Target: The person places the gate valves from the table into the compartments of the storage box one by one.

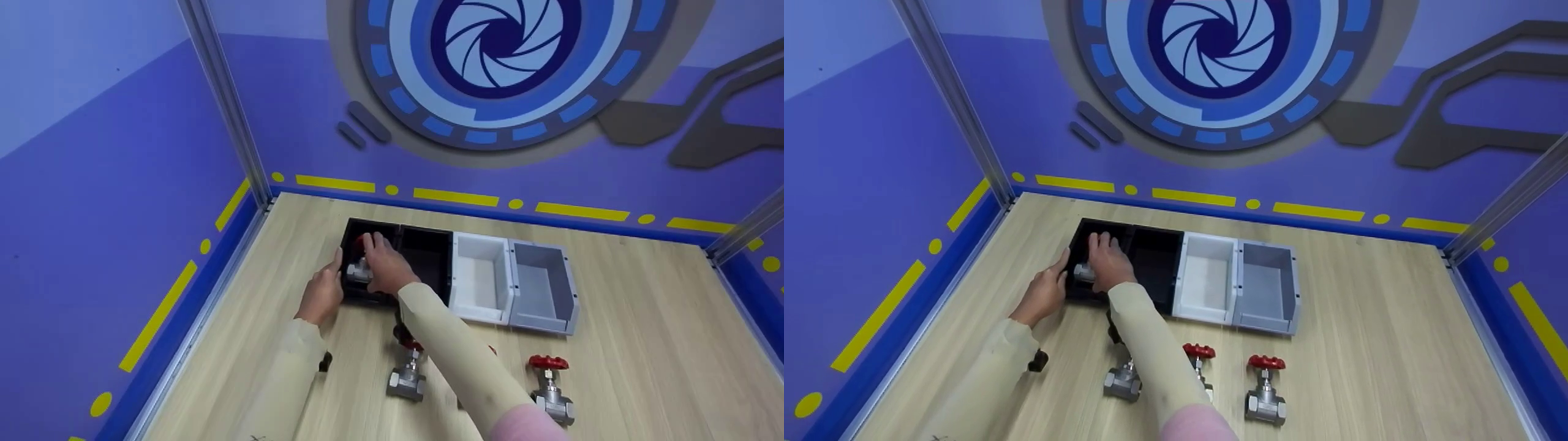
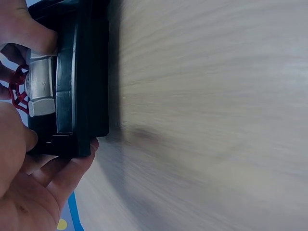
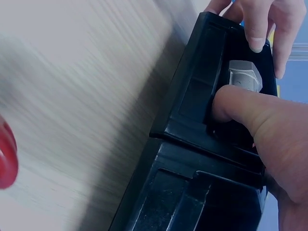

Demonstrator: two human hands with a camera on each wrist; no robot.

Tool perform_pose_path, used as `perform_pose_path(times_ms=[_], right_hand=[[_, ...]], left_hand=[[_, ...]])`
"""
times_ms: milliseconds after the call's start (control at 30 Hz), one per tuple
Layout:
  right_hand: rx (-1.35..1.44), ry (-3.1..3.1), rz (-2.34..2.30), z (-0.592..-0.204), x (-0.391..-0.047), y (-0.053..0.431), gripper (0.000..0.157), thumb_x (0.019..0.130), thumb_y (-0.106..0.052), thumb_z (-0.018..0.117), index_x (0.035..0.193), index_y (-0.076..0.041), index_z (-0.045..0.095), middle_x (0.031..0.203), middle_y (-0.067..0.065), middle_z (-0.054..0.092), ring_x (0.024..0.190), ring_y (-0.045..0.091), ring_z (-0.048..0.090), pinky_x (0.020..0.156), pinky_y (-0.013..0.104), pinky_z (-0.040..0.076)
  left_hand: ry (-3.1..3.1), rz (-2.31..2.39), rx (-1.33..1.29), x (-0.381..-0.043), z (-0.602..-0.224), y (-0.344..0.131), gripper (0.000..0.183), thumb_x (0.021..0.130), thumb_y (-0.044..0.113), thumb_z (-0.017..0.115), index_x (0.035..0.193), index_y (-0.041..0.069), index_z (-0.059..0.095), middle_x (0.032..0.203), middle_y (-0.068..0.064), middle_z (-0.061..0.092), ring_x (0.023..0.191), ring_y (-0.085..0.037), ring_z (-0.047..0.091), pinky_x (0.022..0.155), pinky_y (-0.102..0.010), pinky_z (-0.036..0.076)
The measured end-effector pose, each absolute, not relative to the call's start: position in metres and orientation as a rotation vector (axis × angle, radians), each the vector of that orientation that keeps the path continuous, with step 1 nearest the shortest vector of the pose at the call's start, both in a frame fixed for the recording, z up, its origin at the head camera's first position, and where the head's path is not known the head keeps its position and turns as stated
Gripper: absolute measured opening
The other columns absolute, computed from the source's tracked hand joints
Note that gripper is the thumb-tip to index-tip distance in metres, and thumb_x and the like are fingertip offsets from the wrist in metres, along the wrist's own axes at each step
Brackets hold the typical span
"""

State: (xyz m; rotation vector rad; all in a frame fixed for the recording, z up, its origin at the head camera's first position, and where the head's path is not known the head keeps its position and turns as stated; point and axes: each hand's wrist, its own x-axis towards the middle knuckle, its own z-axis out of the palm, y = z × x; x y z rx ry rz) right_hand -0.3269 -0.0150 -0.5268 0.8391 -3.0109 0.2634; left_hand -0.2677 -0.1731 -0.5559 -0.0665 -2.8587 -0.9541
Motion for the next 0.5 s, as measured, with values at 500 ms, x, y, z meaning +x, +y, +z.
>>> perform_pose_path(times_ms=[500], right_hand=[[0.867,-3.022,0.22,-0.5262,-0.3314,-0.0186,0.114,0.06,-0.025,0.093,0.149,-0.004,0.024,0.147,0.023,0.037,0.131,0.033,0.048,0.101,0.037,0.049]], left_hand=[[-2.867,-1.003,-0.048,-0.2671,-0.5552,-0.1721,0.058,0.1,0.006,0.044,0.154,0.017,0.025,0.144,-0.013,0.05,0.119,-0.029,0.06,0.1,-0.044,0.048]])
